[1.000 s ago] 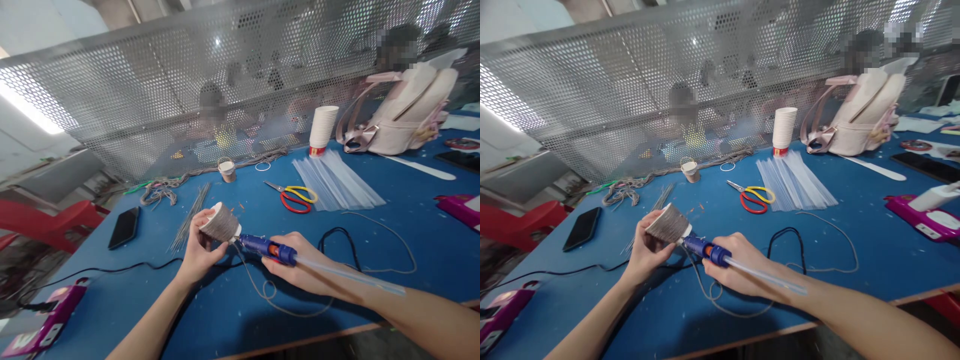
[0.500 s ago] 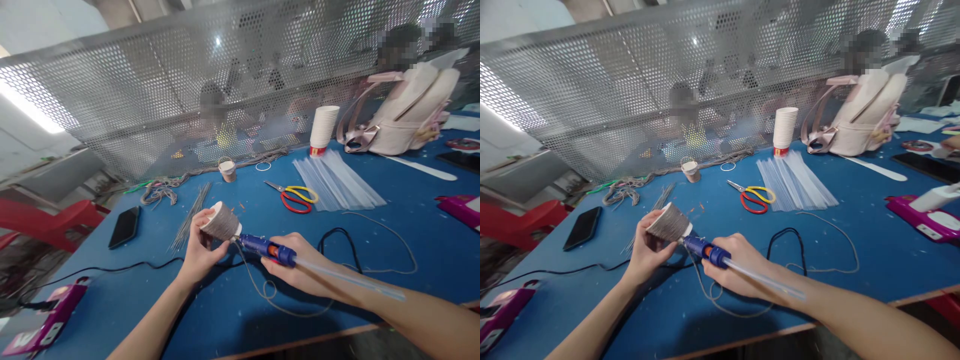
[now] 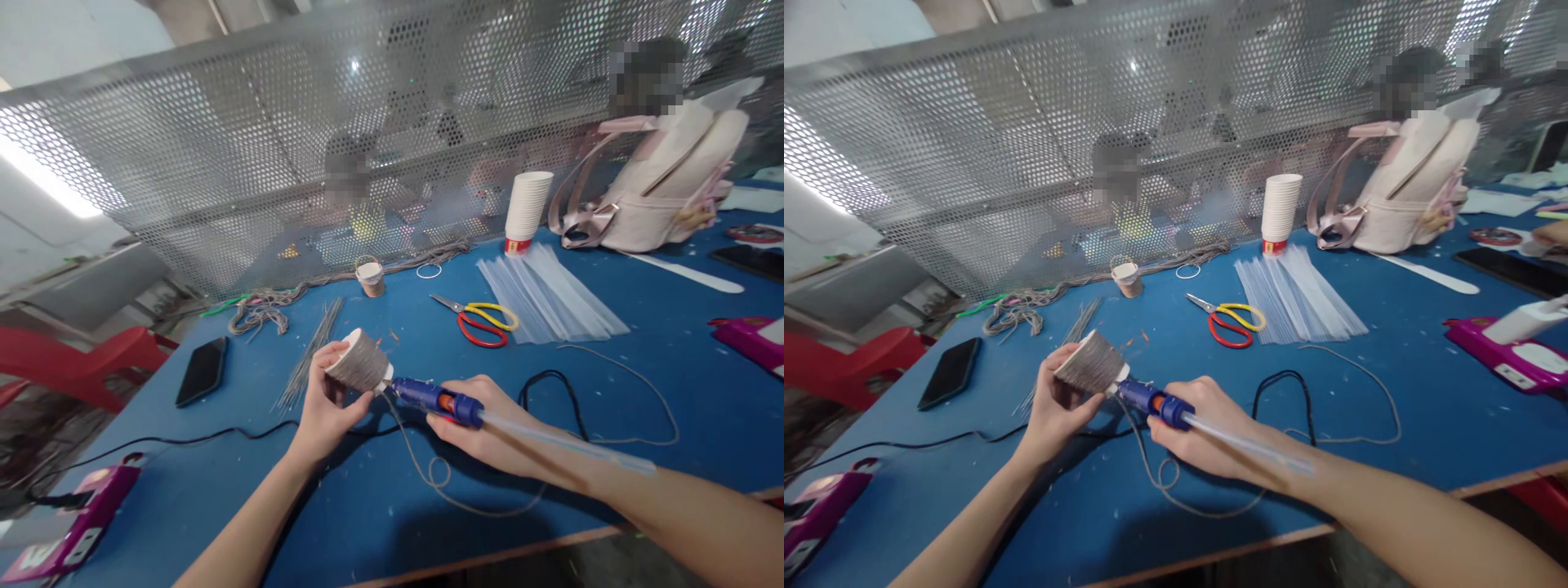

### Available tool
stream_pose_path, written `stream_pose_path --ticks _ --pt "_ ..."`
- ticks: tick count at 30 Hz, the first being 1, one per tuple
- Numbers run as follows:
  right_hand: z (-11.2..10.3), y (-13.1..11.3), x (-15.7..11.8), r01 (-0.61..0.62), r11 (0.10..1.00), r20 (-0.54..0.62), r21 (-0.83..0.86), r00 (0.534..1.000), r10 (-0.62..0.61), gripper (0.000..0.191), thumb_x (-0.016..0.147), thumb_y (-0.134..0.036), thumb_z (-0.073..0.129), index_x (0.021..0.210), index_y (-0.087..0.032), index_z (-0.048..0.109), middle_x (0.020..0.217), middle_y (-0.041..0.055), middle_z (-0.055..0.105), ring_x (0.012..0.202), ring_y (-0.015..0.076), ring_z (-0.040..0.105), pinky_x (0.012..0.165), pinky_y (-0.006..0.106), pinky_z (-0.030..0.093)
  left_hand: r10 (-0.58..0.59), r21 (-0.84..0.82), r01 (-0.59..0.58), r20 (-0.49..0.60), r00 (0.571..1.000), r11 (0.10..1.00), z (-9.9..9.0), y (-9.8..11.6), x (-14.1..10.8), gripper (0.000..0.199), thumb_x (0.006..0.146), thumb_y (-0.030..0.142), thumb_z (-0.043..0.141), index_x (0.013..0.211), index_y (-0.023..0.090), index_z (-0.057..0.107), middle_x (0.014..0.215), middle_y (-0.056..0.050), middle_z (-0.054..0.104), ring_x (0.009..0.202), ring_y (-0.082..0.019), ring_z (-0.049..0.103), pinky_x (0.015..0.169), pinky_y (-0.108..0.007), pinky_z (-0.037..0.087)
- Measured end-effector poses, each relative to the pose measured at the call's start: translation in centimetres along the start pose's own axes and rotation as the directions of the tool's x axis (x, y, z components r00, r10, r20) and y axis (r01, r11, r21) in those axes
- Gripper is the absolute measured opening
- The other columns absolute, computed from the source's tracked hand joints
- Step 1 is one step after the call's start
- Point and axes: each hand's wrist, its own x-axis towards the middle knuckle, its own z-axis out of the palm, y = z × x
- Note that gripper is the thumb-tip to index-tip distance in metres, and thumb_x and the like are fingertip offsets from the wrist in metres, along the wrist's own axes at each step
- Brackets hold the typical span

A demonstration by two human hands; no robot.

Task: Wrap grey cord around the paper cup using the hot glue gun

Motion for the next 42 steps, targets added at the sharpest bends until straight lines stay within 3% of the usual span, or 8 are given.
stream_pose_path --ticks 11,25,31,42 --pt "-1.6 -0.5 0.4 -0.132 0.986 0.042 0.100 0.991 0.129 0.028 0.080 -0.030 0.056 0.058 -0.021 0.039 0.048 -0.0073 0.037 0.047 0.0090 0.036 0.047 0.024 0.027 -0.153 -0.058 0.159 0.092 0.984 0.986 -0.3 1.0 0.0 0.057 0.061 0.031 0.084 0.107 0.025 0.051 0.136 -0.011 0.047 0.119 -0.025 0.055 0.094 -0.038 0.051" --pt "-1.2 0.1 0.1 -0.093 0.984 0.058 0.150 0.995 0.085 0.025 0.079 -0.032 0.059 0.063 -0.020 0.044 0.056 -0.0063 0.041 0.053 0.0089 0.034 0.048 0.022 0.029 -0.140 -0.095 0.150 0.103 0.985 0.984 -0.5 0.9 0.2 0.060 0.059 0.034 0.086 0.110 0.025 0.056 0.135 -0.012 0.051 0.117 -0.027 0.058 0.093 -0.042 0.053" --pt "-1.5 0.1 0.2 -0.189 0.967 0.056 0.172 0.982 0.182 0.025 0.079 -0.033 0.060 0.064 -0.020 0.045 0.050 -0.0076 0.039 0.046 0.0084 0.037 0.045 0.023 0.026 -0.145 -0.120 0.156 0.098 0.985 0.980 -0.6 1.0 0.3 0.062 0.058 0.035 0.087 0.111 0.026 0.056 0.135 -0.012 0.051 0.116 -0.027 0.058 0.093 -0.042 0.053" --pt "-1.6 -0.1 0.1 -0.197 0.964 0.062 0.177 0.980 0.189 0.025 0.078 -0.033 0.060 0.063 -0.021 0.044 0.050 -0.0074 0.040 0.047 0.0086 0.038 0.045 0.022 0.028 -0.163 -0.131 0.179 0.121 0.979 0.975 -0.5 1.2 0.4 0.065 0.058 0.037 0.087 0.113 0.025 0.055 0.133 -0.012 0.053 0.115 -0.027 0.059 0.092 -0.041 0.054"
